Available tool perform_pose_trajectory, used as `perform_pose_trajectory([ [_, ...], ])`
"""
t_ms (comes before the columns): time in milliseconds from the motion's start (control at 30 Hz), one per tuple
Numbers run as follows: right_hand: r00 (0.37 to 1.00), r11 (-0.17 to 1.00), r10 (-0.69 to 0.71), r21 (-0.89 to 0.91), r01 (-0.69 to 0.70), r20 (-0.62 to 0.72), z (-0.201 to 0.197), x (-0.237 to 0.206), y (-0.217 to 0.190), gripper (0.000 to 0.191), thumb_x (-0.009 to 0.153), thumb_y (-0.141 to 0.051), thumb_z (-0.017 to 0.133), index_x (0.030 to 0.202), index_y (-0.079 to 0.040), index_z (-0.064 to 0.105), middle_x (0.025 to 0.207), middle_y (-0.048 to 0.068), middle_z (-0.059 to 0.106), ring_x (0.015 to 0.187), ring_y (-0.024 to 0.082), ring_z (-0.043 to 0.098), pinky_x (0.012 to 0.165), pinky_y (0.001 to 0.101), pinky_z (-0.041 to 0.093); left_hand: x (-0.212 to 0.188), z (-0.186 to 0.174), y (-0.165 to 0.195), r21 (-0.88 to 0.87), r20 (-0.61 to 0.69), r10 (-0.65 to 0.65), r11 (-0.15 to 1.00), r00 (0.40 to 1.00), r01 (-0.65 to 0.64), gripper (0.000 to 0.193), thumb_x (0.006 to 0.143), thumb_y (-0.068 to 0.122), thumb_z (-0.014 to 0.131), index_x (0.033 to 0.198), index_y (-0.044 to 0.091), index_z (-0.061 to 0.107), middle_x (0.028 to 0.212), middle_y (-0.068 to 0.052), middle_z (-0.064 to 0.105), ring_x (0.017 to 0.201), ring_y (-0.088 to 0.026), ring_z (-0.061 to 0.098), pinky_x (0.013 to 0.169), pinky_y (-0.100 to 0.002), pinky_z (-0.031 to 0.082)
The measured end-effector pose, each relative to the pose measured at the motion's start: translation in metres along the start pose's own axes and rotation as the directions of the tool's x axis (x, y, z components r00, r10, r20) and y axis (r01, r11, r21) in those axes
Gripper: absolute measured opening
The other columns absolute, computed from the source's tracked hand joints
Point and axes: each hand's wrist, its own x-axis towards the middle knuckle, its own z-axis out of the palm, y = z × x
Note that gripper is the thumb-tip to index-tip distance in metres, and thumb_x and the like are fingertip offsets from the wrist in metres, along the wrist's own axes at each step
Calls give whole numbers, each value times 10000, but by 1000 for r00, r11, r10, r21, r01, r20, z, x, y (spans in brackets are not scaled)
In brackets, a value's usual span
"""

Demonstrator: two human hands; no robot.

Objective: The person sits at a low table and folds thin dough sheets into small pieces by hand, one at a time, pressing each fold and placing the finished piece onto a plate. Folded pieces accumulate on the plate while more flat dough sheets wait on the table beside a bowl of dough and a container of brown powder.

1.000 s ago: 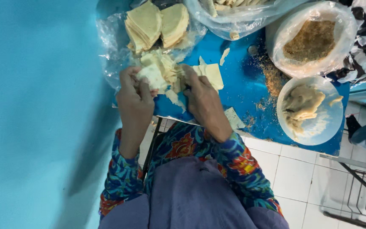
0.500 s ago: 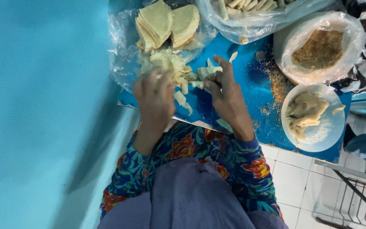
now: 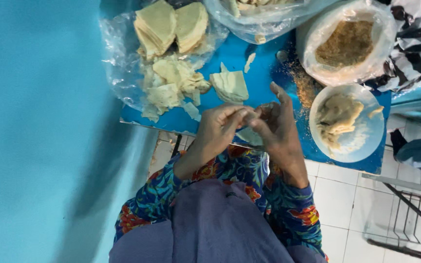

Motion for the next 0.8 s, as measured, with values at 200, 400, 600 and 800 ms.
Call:
perform_pose_trajectory([
  [200,996,994,58,91,-52,-66,-9,-12,17,676,939,44,658,1527,-14,329,1024,102,588,902,145,611,776,311,541,-4,12,0,71,99,-42,997,994,35,297,1091,228,589,1128,18,796,833,-36,670,724,-76,593,621,-256,498],
  [400,991,994,88,68,-81,-98,-18,-23,22,586,960,84,513,1520,-14,374,1087,115,622,957,167,657,866,322,570,-6,21,-7,57,96,-162,986,982,157,274,1053,239,611,1167,38,757,902,-51,777,760,-62,715,651,-224,593],
  [600,992,994,106,-7,-106,-75,-21,-19,20,603,979,46,627,1513,-25,355,1038,107,650,960,174,659,858,335,585,-4,19,-1,102,101,-45,994,994,35,275,1055,214,614,1212,2,692,1014,-91,784,903,-138,776,735,-268,630],
  [800,960,814,-278,-531,238,4,-29,-23,26,589,993,77,627,1508,-48,368,1107,155,733,1080,276,735,854,384,583,-2,8,-8,456,258,340,783,904,-424,123,998,97,677,1098,28,697,1075,-105,729,997,-287,727,854,-387,592],
])
